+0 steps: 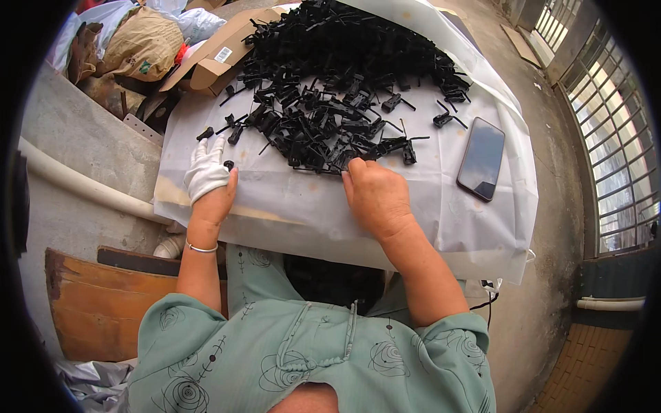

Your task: Cleaning and inspecting small black plastic components using a white cloth.

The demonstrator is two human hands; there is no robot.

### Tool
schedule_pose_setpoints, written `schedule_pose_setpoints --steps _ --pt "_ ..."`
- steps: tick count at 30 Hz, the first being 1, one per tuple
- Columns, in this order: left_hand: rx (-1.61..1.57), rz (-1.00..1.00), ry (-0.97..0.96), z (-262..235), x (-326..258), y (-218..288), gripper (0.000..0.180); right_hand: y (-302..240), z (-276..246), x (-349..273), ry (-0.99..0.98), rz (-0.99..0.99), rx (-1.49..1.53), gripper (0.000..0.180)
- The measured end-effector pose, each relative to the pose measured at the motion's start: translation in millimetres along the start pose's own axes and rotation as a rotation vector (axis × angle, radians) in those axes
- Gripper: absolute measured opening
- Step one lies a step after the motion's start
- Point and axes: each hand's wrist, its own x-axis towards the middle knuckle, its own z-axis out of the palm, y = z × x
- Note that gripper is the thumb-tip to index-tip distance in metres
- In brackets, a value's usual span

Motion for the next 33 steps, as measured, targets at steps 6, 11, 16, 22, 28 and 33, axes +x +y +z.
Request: schedule_pose_setpoints --steps 6,11,16,22,28,33 --pt "-0.437 0.229 0.079 1 4 68 0.039 -2 4 2 0.111 -0.165 0.051 0.014" --pt "-0.935 -0.097 -0.165 15 3 96 0.029 -12 5 -5 0.116 -0.500 0.081 0.014" --pt "-0.958 -0.212 -0.330 26 1 94 0.027 -16 7 -7 0.136 -0.623 0.107 0.007" --pt "-1.190 -0.304 -0.609 25 -1 91 0.024 -15 17 -8 0.183 -0.562 0.319 0.014" --pt "-1.448 -0.467 -0.750 11 0 95 0.026 -22 12 -6 0.202 -0.061 0.606 0.015" --pt "-1.499 -0.389 -0.569 6 -9 102 0.028 -15 6 -2 -0.031 0.153 0.846 0.016"
